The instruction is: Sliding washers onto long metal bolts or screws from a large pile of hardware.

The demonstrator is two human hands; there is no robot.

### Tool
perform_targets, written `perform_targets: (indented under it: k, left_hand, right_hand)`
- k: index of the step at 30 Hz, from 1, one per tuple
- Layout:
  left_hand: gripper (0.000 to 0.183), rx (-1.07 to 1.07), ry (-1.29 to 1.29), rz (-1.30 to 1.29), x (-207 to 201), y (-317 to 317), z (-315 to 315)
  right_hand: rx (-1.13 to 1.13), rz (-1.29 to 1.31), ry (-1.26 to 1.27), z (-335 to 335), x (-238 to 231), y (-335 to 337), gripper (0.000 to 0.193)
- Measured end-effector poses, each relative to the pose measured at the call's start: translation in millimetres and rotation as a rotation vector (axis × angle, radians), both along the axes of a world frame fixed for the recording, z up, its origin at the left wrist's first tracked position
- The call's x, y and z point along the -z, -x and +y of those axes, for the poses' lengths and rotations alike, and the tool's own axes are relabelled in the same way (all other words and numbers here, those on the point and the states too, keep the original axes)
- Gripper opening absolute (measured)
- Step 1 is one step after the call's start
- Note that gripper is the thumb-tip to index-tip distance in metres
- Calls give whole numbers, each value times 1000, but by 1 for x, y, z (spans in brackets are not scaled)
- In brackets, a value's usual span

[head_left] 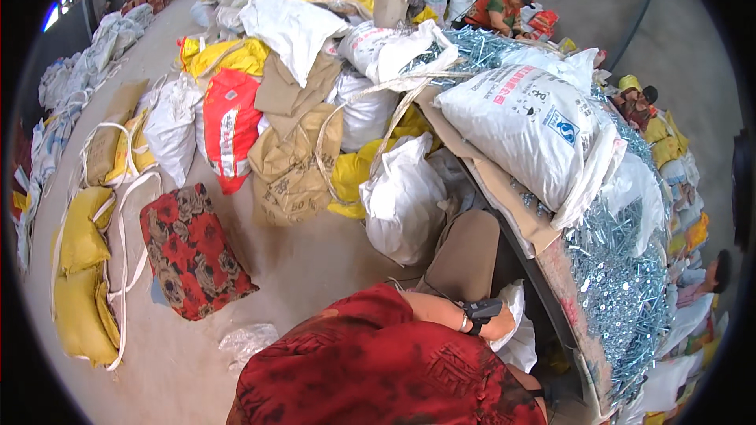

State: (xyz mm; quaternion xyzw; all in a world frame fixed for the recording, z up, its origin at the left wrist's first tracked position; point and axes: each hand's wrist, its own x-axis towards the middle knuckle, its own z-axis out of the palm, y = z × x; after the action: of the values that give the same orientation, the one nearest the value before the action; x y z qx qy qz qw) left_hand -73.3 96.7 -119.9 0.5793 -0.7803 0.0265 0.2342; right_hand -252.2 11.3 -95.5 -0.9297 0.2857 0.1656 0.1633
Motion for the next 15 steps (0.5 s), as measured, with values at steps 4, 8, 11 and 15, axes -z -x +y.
perform_targets:
  k: [4,8,11,15]
  left_hand:
    - [15,45,-24,9,-5,3,-1]
    - [15,93,-29,17,-13,2,-2]
    - [16,105,-41,32,-13,-7,1]
    - [16,148,-36,56,-19,-19,13]
  right_hand:
    - [42,-35,142,-22,20,-35,17]
    - [64,-25,171,-34,35,-45,19]
    - [56,-3,144,-36,54,-49,21]
    - [65,16,75,-31,88,-34,24]
